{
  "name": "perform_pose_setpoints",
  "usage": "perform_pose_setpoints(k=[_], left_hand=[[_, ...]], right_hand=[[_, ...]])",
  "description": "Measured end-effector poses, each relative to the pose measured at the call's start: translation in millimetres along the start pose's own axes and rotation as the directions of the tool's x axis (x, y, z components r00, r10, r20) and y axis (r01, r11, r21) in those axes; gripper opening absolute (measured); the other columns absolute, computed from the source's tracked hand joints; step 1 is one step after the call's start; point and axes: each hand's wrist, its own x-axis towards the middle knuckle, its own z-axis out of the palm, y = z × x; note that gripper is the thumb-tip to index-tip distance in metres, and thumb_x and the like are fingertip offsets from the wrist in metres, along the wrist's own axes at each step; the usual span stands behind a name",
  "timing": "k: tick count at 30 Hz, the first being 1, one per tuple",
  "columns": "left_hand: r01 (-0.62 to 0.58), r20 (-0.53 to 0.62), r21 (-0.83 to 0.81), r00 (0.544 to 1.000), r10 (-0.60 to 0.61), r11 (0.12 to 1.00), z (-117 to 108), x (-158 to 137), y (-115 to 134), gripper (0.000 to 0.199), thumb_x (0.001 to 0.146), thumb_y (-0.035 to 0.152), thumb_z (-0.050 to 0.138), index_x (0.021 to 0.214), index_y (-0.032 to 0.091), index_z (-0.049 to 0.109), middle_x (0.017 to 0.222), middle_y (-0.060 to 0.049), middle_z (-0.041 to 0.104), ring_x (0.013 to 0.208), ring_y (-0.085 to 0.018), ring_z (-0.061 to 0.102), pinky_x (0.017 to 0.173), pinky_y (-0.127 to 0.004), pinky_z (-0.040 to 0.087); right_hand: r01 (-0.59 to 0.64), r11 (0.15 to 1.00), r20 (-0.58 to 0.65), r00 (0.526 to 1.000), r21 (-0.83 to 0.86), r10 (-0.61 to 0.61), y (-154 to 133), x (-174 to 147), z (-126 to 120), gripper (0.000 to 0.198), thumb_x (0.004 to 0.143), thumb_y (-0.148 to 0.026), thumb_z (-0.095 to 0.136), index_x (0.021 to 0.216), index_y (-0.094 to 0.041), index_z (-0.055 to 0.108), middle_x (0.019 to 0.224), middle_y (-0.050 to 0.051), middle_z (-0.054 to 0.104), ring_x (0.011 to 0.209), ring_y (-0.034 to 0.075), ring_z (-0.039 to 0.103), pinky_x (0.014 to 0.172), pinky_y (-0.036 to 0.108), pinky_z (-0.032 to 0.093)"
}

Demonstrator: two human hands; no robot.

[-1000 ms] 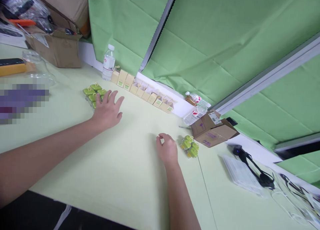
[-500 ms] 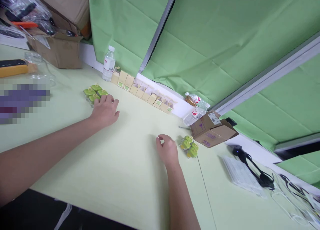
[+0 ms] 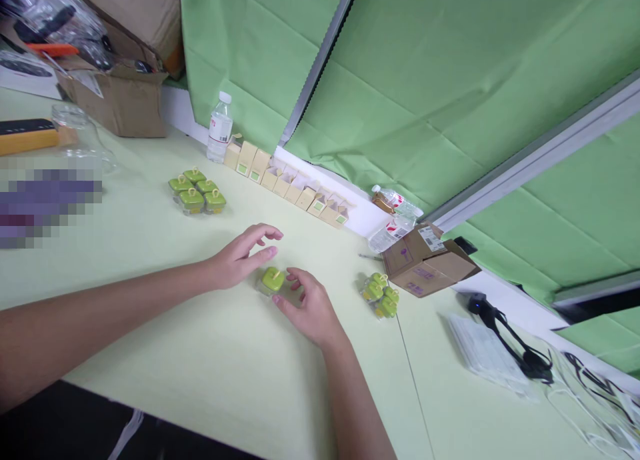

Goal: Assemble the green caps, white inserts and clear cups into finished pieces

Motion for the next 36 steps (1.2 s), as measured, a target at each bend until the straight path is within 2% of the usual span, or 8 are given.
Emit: perform_pose_setpoints(k=[4, 8, 14, 19, 25, 31, 33, 36], left_hand=[[0.13, 0.303, -0.009, 0.945, -0.121, 0.992, -8.1, -1.8, -13.8, 0.045, 0.087, 0.04, 0.058, 0.129, 0.026, 0.047, 0.13, -0.008, 0.055, 0.118, -0.024, 0.053, 0.092, -0.037, 0.048], [-0.06, 0.486, 0.183, 0.873, -0.037, 0.981, -4.9, -9.9, -12.4, 0.069, 0.073, 0.022, 0.067, 0.137, 0.025, 0.043, 0.127, -0.01, 0.057, 0.116, -0.027, 0.055, 0.095, -0.037, 0.045], [-0.049, 0.432, 0.282, 0.898, -0.081, 0.958, 0.3, -10.6, -15.3, 0.073, 0.075, 0.033, 0.068, 0.141, 0.025, 0.037, 0.13, -0.01, 0.056, 0.111, -0.026, 0.059, 0.089, -0.034, 0.046], [0.005, 0.496, 0.245, 0.858, -0.13, 0.97, 0.8, -9.5, -13.4, 0.06, 0.074, 0.034, 0.067, 0.129, 0.026, 0.045, 0.097, -0.003, 0.068, 0.08, -0.02, 0.063, 0.066, -0.026, 0.043], [0.002, 0.459, 0.195, 0.884, -0.093, 0.981, 5.6, -11.1, -5.3, 0.051, 0.071, 0.033, 0.069, 0.119, 0.027, 0.053, 0.092, 0.0, 0.068, 0.075, -0.019, 0.063, 0.06, -0.025, 0.039], [0.026, 0.287, 0.298, 0.951, -0.116, 0.954, 4.4, -3.1, -13.0, 0.047, 0.074, 0.034, 0.068, 0.119, 0.026, 0.056, 0.112, -0.004, 0.067, 0.083, -0.022, 0.065, 0.07, -0.03, 0.046], [0.072, 0.232, 0.37, 0.958, -0.168, 0.926, 0.4, -0.3, -20.9, 0.047, 0.074, 0.036, 0.068, 0.118, 0.026, 0.057, 0.114, -0.005, 0.067, 0.087, -0.023, 0.065, 0.074, -0.032, 0.048], [0.192, 0.072, 0.449, 0.966, -0.25, 0.873, -5.8, 3.7, -33.0, 0.048, 0.075, 0.039, 0.067, 0.12, 0.024, 0.057, 0.11, -0.007, 0.065, 0.096, -0.026, 0.063, 0.082, -0.036, 0.048]], right_hand=[[0.02, 1.0, 0.009, 1.0, 0.017, -0.02, -2.2, -0.4, 0.3, 0.043, 0.082, -0.037, 0.07, 0.123, -0.026, 0.059, 0.115, 0.005, 0.066, 0.094, 0.019, 0.062, 0.075, 0.032, 0.051], [0.009, 0.999, -0.041, 0.999, 0.05, -0.007, 1.7, 1.5, 1.0, 0.033, 0.085, -0.033, 0.065, 0.117, -0.025, 0.062, 0.109, 0.005, 0.067, 0.085, 0.017, 0.062, 0.07, 0.03, 0.052], [-0.053, 0.993, -0.068, 0.996, 0.107, 0.06, 2.3, 2.0, 2.5, 0.022, 0.087, -0.026, 0.058, 0.108, -0.023, 0.064, 0.094, 0.003, 0.07, 0.079, 0.016, 0.063, 0.068, 0.029, 0.051], [0.065, 0.99, -0.117, 0.992, 0.126, -0.05, -6.3, 0.8, 5.1, 0.028, 0.085, -0.029, 0.064, 0.113, -0.026, 0.066, 0.112, 0.006, 0.065, 0.088, 0.017, 0.063, 0.071, 0.03, 0.053], [0.133, 0.973, -0.204, 0.975, 0.19, -0.094, -9.8, 4.6, 14.2, 0.015, 0.09, -0.035, 0.061, 0.093, -0.026, 0.073, 0.11, 0.008, 0.064, 0.102, 0.021, 0.062, 0.082, 0.033, 0.053], [0.054, 0.895, -0.409, 0.901, 0.442, 0.147, -11.1, 7.4, 10.1, 0.022, 0.093, -0.042, 0.053, 0.097, -0.021, 0.061, 0.117, 0.009, 0.066, 0.106, 0.022, 0.062, 0.092, 0.039, 0.052], [0.022, 0.796, -0.422, 0.857, 0.605, 0.297, -7.4, 8.5, 4.7, 0.022, 0.091, -0.044, 0.055, 0.093, -0.022, 0.055, 0.116, 0.009, 0.067, 0.101, 0.023, 0.065, 0.086, 0.041, 0.056], [-0.056, 0.597, -0.301, 0.824, 0.801, 0.48, 1.0, 11.1, -2.2, 0.021, 0.086, -0.043, 0.059, 0.089, -0.024, 0.05, 0.109, 0.006, 0.069, 0.093, 0.024, 0.069, 0.073, 0.041, 0.06]])
